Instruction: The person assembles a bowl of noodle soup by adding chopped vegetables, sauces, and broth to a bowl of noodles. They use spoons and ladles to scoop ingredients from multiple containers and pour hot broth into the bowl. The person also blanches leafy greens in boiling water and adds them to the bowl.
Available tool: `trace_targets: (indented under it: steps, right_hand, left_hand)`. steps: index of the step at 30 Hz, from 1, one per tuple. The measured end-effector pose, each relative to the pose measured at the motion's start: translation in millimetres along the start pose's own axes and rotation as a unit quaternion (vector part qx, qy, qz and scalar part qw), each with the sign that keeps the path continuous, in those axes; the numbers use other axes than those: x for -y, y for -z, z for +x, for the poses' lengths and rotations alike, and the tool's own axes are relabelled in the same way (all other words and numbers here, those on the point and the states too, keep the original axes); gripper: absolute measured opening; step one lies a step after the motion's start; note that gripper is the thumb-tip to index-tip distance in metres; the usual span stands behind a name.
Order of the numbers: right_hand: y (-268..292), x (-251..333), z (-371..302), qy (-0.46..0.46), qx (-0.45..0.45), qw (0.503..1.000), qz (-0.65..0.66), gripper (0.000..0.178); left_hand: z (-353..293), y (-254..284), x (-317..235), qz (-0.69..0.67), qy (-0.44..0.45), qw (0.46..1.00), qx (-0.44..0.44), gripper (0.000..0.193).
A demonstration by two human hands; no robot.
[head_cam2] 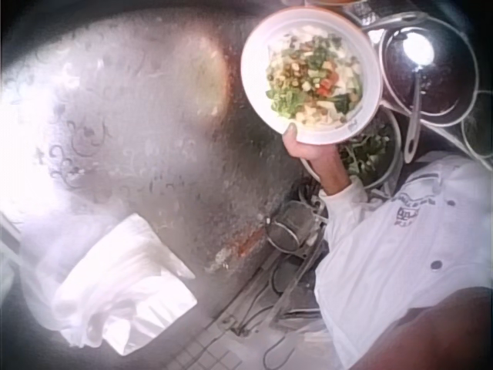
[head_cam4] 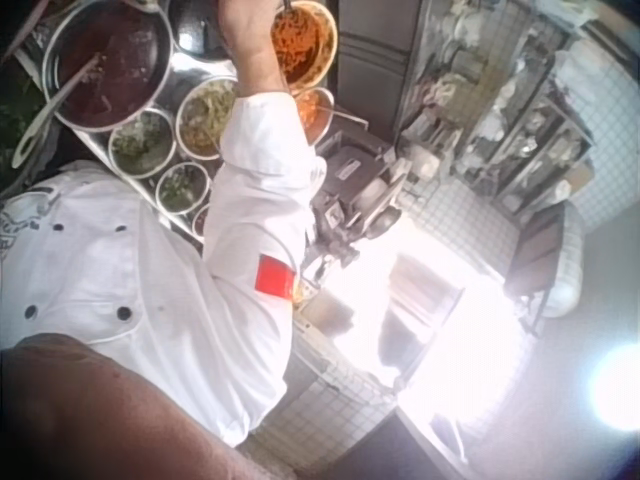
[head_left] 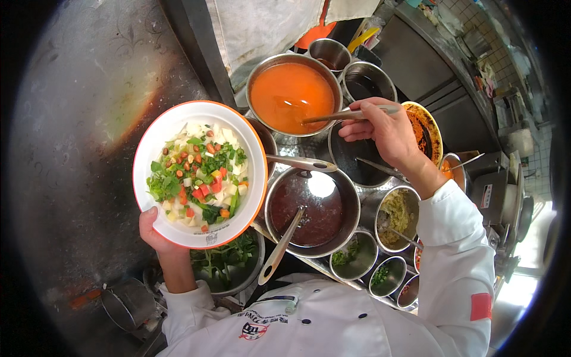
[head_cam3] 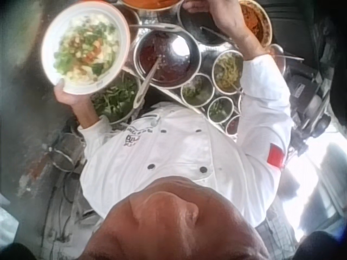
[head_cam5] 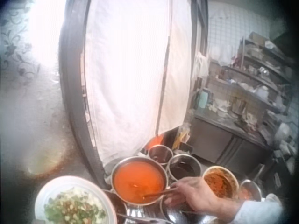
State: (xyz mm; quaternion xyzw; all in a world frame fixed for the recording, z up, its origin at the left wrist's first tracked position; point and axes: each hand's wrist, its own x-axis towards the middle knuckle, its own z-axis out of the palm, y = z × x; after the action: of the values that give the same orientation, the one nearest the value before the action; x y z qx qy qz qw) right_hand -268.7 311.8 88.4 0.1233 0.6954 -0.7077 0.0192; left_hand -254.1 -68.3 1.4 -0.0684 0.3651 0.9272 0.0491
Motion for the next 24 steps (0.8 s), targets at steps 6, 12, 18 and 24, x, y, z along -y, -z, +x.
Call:
trace_targets:
  steps: [6,12,18,24]
  right_hand:
    - [7,-5,5,-0.041,-0.072,0.991,0.105,0.028]
    - [7,-4,4,-0.016,-0.076,0.989,0.126,0.029]
    - [2,8,-1,0.068,-0.069,0.994,0.06,0.029]
    - [3,16,0,0.057,-0.085,0.993,0.063,0.027]
  left_hand:
    - [0,0,1,-0.011,0.007,1.0,0.014,0.066]
    - [1,-5,0,-0.001,0.014,1.0,0.008,0.067]
    - [2,-12,0,-0.006,0.012,0.999,0.032,0.067]
    - [1,-18,-1,-0.008,0.021,0.999,0.025,0.066]
